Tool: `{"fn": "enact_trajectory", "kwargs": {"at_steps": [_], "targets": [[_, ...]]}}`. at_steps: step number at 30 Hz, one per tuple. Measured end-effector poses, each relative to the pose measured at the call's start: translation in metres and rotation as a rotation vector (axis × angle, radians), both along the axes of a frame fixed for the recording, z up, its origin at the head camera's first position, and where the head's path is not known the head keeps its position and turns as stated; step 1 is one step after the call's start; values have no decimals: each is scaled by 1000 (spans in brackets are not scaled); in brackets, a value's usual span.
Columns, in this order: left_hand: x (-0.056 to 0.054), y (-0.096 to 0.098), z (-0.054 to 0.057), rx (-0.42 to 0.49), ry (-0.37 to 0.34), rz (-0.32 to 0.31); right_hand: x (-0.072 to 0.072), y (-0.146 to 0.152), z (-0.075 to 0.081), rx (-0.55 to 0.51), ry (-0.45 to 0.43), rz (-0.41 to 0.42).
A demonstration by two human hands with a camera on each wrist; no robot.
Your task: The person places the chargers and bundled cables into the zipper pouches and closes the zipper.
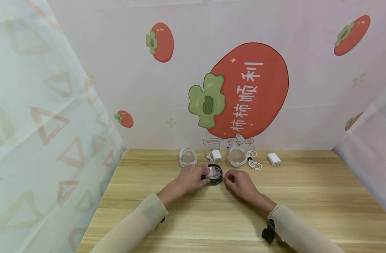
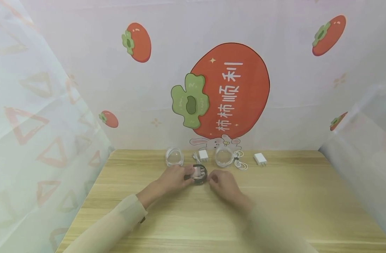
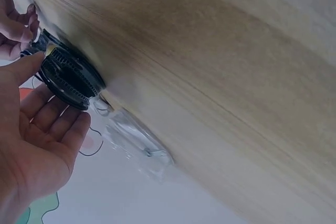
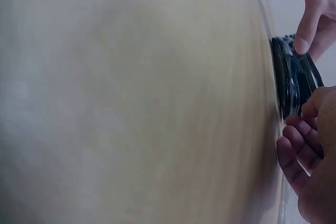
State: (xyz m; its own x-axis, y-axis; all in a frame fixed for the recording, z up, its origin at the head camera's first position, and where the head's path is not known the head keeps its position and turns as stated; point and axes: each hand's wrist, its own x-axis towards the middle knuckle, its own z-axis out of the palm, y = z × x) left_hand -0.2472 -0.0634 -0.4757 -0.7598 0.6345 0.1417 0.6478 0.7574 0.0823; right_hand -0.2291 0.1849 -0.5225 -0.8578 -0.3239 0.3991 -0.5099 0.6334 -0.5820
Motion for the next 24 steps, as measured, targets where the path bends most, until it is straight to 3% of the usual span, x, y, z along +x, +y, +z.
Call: {"fn": "enact_trajectory", "kwargs": {"at_steps": [7, 11, 15, 24], "targets": [[1, 1, 0, -9, 2, 10, -13, 2, 0, 56, 17, -31], [1, 2, -1, -27, 37, -4, -17, 3, -2, 71, 4, -36], [1, 1, -3, -28, 56, -15, -16, 4, -4, 62, 9, -31], [3, -1, -7, 29, 11, -29, -8, 5, -5, 46, -23, 5]]}}
